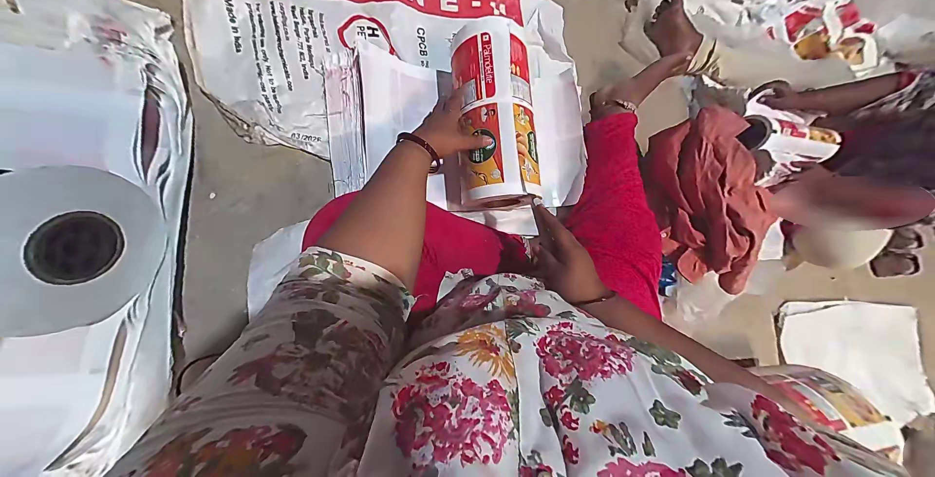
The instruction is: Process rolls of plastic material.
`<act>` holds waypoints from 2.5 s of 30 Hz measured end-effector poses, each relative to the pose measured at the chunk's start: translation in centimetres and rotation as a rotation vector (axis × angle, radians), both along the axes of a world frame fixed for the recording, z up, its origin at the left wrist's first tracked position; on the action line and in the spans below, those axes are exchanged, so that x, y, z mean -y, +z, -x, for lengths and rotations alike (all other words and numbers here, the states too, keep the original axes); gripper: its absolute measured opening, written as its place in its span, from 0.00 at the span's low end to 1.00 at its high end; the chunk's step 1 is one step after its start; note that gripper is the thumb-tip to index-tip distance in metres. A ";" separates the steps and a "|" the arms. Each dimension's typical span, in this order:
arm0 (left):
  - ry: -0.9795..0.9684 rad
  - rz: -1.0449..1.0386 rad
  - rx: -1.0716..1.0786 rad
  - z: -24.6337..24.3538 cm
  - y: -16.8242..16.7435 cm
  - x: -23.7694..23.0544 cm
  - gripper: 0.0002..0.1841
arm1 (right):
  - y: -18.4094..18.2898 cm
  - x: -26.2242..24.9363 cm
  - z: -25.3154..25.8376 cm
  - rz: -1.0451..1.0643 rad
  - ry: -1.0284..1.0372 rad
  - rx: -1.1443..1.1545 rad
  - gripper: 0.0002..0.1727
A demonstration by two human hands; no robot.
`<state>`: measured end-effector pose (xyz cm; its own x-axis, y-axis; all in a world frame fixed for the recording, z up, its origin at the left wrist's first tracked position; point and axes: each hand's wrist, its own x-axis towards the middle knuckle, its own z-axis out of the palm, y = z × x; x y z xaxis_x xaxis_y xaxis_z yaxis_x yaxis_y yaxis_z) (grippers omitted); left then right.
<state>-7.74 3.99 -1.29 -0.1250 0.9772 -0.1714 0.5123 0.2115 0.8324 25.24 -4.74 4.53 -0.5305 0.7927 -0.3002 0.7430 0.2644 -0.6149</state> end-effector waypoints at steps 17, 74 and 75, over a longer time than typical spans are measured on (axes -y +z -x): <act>-0.440 -0.526 -0.458 -4.7 2.2 0.8 0.17 | -0.1 -3.4 0.6 -0.045 -0.269 -0.348 0.38; 0.113 -0.238 -0.265 -1.1 1.0 -1.0 0.23 | 1.7 -23.7 11.0 -0.203 -0.110 0.129 0.22; 0.132 -0.223 -0.241 -0.6 0.7 -1.2 0.24 | 1.5 -24.3 11.7 -0.163 -0.118 0.109 0.22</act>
<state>-7.16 5.16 -0.56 -0.2636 0.9600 0.0945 0.6803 0.1155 0.7238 13.51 19.60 6.08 -0.4027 0.8901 -0.2134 0.8344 0.2612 -0.4853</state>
